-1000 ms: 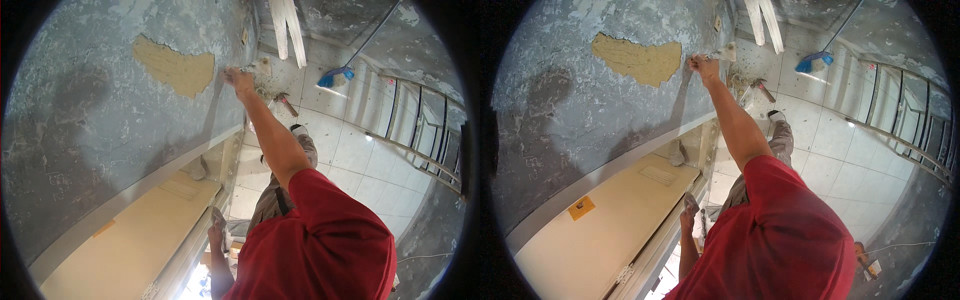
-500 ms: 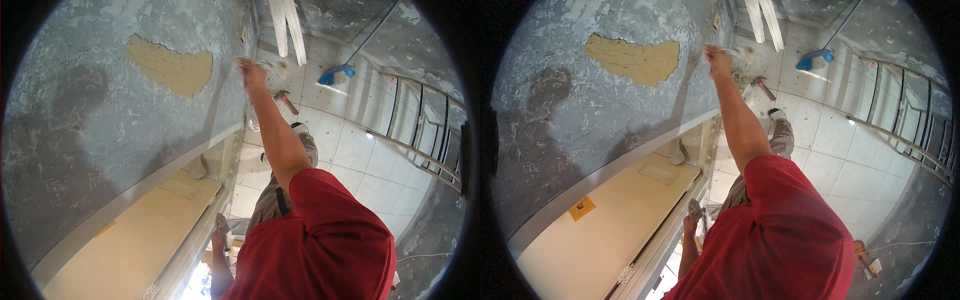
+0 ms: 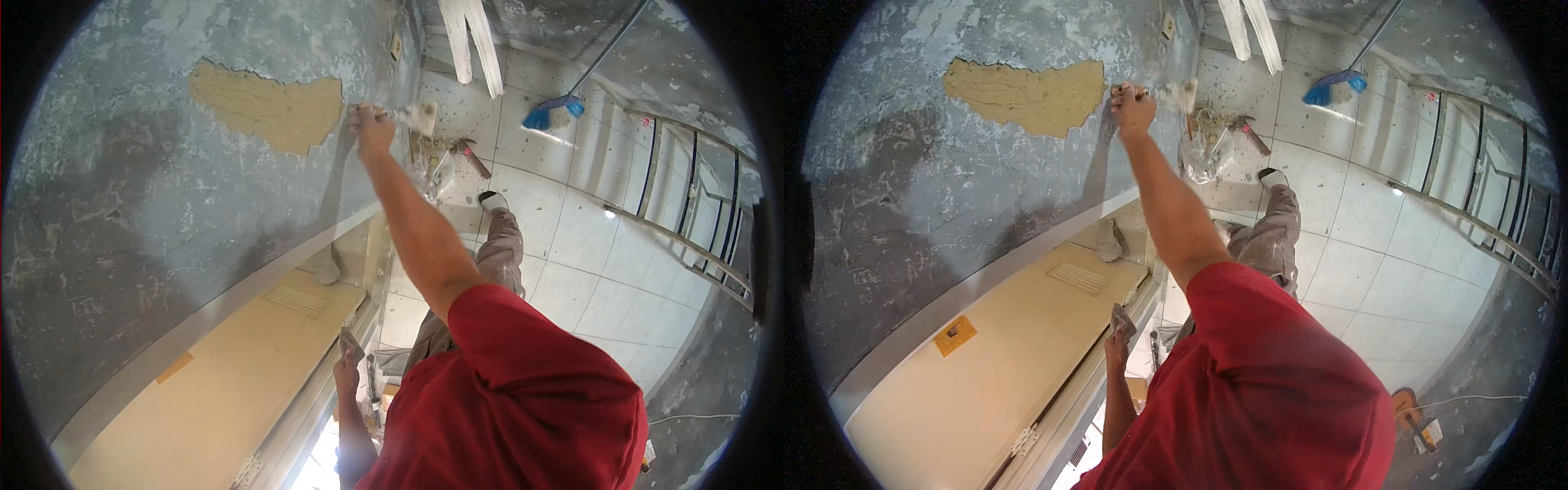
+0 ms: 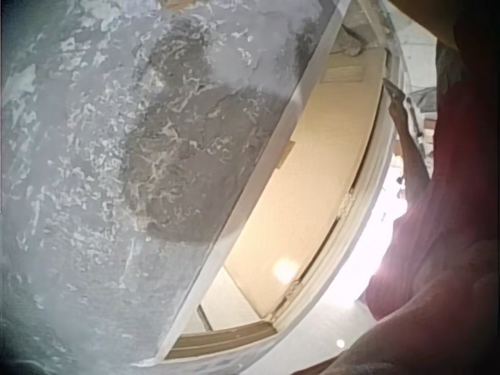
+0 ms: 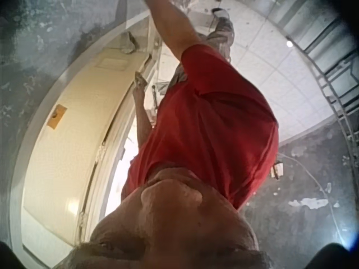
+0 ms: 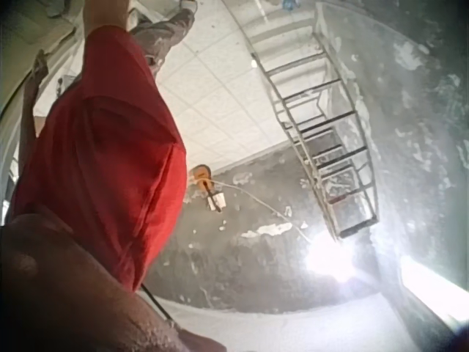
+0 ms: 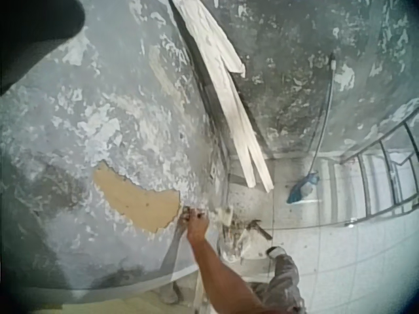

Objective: The person scrapes a damaged wall patch using a putty knife, handles a bag of powder and bowls on the floor, and walks into another room.

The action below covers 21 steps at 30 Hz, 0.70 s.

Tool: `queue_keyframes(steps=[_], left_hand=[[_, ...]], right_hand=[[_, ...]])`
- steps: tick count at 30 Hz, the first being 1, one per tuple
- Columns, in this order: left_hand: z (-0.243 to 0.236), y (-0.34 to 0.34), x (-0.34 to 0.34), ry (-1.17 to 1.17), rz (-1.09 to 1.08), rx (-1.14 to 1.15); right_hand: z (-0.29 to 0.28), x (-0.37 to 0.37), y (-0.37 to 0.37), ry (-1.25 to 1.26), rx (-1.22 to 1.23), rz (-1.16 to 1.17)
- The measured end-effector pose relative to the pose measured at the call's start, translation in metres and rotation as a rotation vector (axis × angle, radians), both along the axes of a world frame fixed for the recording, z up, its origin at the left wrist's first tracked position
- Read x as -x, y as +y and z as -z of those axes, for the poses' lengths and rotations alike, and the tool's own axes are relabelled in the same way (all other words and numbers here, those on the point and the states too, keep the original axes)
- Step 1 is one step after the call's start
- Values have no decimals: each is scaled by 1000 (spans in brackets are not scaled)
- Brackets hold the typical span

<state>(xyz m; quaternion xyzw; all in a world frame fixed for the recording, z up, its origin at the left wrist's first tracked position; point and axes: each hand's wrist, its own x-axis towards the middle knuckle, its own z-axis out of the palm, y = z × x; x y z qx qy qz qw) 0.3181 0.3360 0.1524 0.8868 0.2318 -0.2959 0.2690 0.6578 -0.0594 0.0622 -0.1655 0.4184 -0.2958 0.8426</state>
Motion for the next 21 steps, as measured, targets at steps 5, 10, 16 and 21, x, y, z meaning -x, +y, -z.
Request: queue_keyframes(steps=[5, 10, 16, 21], left_hand=[[11, 5, -2, 69, 173, -79], [13, 23, 24, 158, 64, -66], [3, 18, 19, 151, 80, -124], [14, 39, 29, -3, 64, -19]], right_hand=[[52, 13, -84, -128, 45, 79], [-7, 3, -7, 193, 98, -169], [-15, 1, 14, 91, 94, -95], [20, 12, -46, -140, 27, -16]])
